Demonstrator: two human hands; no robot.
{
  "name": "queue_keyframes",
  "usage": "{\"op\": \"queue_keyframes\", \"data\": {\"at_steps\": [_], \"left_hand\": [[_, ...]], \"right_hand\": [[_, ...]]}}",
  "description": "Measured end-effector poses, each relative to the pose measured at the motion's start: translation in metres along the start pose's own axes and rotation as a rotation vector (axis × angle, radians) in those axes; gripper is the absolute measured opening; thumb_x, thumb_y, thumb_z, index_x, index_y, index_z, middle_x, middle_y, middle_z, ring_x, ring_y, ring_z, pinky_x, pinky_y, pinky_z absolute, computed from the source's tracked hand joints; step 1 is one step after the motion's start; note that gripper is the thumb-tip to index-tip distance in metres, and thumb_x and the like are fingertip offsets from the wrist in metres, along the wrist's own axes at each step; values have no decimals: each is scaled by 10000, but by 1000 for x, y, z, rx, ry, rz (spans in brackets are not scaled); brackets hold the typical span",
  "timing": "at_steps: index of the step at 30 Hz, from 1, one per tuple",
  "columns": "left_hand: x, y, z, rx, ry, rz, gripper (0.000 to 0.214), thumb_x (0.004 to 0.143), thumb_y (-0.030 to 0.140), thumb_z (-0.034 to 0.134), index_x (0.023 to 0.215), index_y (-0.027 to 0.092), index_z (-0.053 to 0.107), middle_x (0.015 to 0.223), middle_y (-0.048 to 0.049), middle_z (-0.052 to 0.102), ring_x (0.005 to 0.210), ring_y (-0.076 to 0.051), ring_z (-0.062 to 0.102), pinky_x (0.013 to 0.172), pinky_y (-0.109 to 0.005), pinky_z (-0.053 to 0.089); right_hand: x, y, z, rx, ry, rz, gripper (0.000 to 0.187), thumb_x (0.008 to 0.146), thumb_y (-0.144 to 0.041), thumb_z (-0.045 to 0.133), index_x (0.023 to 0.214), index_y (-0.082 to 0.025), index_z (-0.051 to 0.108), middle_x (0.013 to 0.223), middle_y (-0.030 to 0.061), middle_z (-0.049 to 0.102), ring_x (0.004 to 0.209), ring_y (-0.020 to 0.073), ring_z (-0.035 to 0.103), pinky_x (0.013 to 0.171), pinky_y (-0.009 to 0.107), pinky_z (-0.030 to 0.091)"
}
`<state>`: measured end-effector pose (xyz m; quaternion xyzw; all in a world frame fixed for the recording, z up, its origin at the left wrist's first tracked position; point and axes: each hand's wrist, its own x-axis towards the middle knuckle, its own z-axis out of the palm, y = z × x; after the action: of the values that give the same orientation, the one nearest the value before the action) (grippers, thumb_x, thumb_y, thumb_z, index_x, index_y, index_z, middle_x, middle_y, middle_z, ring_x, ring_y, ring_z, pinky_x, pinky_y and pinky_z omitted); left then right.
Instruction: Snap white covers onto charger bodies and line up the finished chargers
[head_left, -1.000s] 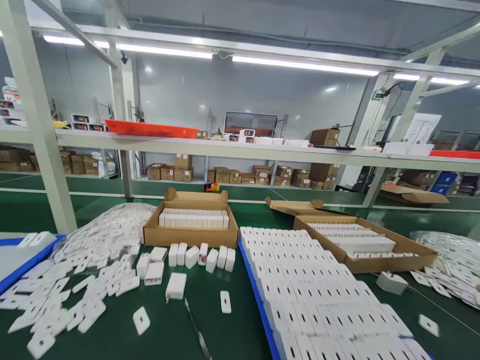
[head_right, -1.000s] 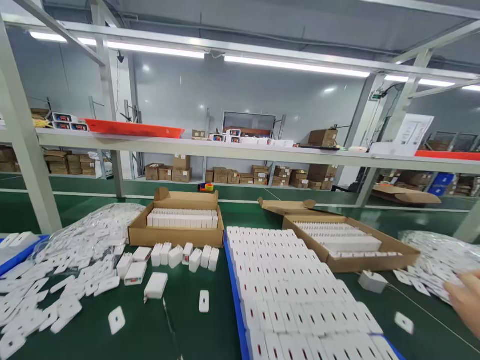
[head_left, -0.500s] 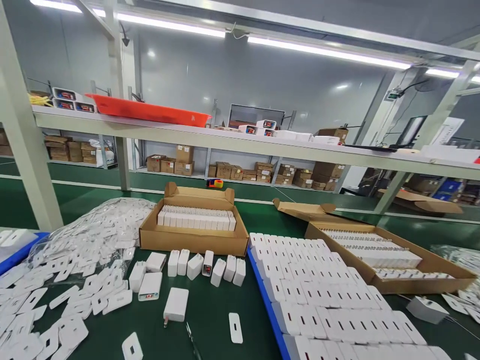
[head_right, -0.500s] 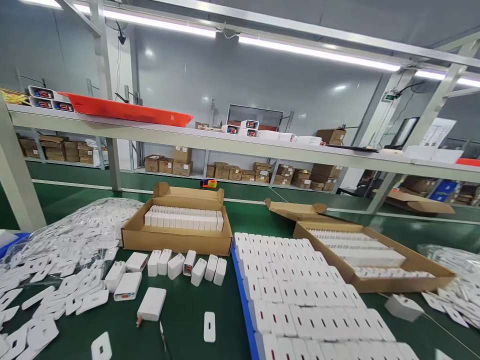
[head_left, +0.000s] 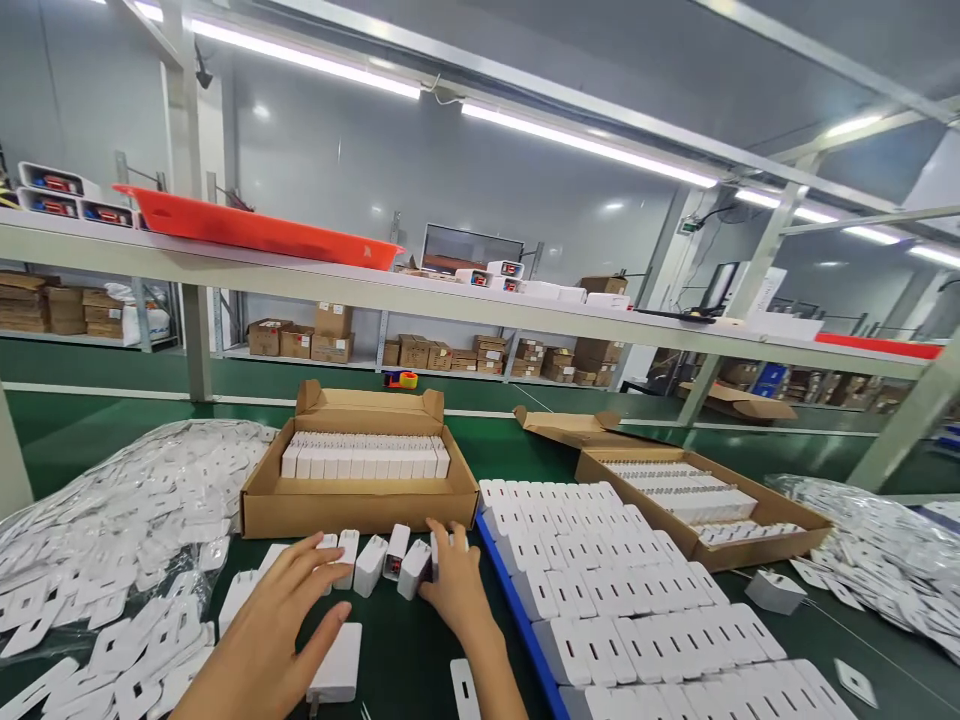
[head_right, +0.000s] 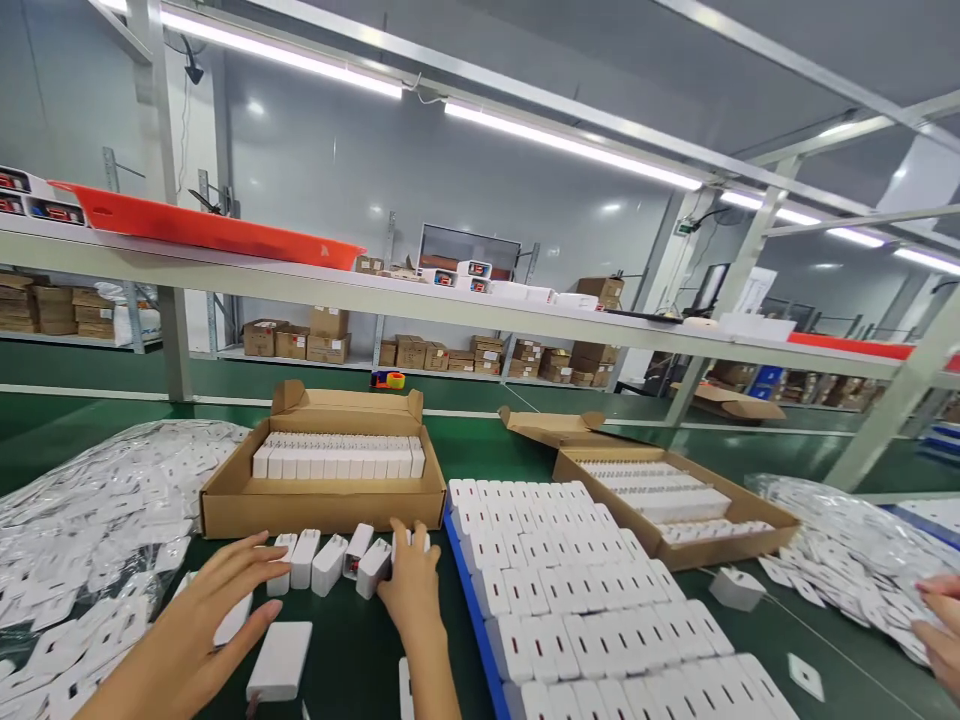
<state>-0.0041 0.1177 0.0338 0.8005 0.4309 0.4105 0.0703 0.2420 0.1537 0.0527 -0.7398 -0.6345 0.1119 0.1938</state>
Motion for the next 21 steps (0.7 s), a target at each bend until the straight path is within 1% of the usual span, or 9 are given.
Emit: {"op": "queue_keyframes", "data": {"at_steps": [2, 4, 7, 10, 13, 15, 18, 20, 21], "left_hand": [[7, -15, 14, 110, -83, 17, 288, 917, 420, 507, 1132, 325, 673, 1306, -51, 620, 1315, -399, 436, 1001, -612, 446], [5, -31, 27, 243, -175, 8, 358, 910, 422, 483, 1229, 347, 629, 1381, -47, 569, 1341, -424, 401, 1005, -678, 398], [-6, -49, 39, 322, -247, -26, 443, 918, 404, 456, 1352, 346, 523, 1462, -59, 475, 1369, -412, 360, 1014, -686, 371], [-14, -58, 45, 346, -264, -49, 448, 918, 364, 425, 1338, 275, 554, 1444, -95, 493, 1356, -403, 383, 1026, -666, 371], [-15, -60, 47, 366, -227, -67, 441, 884, 326, 452, 1272, 197, 616, 1373, -131, 566, 1305, -407, 459, 1033, -646, 384], [-14, -59, 45, 365, -192, -67, 433, 874, 324, 469, 1248, 173, 626, 1338, -140, 597, 1280, -403, 492, 1037, -628, 398], [-14, -51, 39, 347, -133, -94, 455, 887, 349, 458, 1283, 161, 577, 1357, -146, 579, 1297, -395, 474, 1045, -600, 408], [-13, -40, 34, 299, -89, -125, 500, 891, 362, 464, 1350, 166, 495, 1403, -145, 534, 1341, -390, 417, 1068, -600, 380], [-12, -32, 32, 249, -80, -132, 525, 891, 361, 479, 1384, 185, 447, 1437, -133, 499, 1370, -384, 375, 1083, -603, 359]], "right_hand": [[-1, -5, 5, 16, -36, -53, 765, 612, -28, 676, 1330, -243, 520, 1398, 129, 428, 1149, 353, 522, 944, 428, 425], [-6, -14, 12, 41, -65, -94, 751, 599, -95, 737, 1309, -227, 528, 1371, 129, 434, 1149, 356, 504, 951, 427, 421], [-16, -33, 25, 89, -105, -162, 752, 611, -81, 725, 1314, -240, 512, 1386, 120, 406, 1193, 351, 467, 979, 430, 408], [-25, -53, 36, 145, -152, -233, 780, 627, 45, 591, 1329, -278, 489, 1397, 100, 387, 1214, 327, 470, 990, 426, 412], [-29, -62, 43, 225, -197, -296, 854, 624, 108, 497, 1364, -316, 455, 1409, 76, 379, 1233, 295, 482, 997, 391, 425], [-28, -62, 43, 292, -210, -306, 837, 637, 104, 488, 1361, -316, 470, 1380, 68, 413, 1210, 278, 512, 1001, 379, 429], [-20, -53, 37, 419, -179, -251, 686, 649, 49, 530, 1275, -229, 556, 1270, 97, 483, 1139, 276, 556, 1007, 392, 428], [-16, -45, 31, 526, -141, -188, 595, 656, -26, 583, 1230, -180, 564, 1240, 121, 492, 1142, 283, 543, 1026, 409, 410], [-17, -41, 29, 589, -139, -156, 551, 683, -100, 610, 1227, -169, 549, 1222, 129, 505, 1113, 280, 558, 1006, 418, 428]]}}
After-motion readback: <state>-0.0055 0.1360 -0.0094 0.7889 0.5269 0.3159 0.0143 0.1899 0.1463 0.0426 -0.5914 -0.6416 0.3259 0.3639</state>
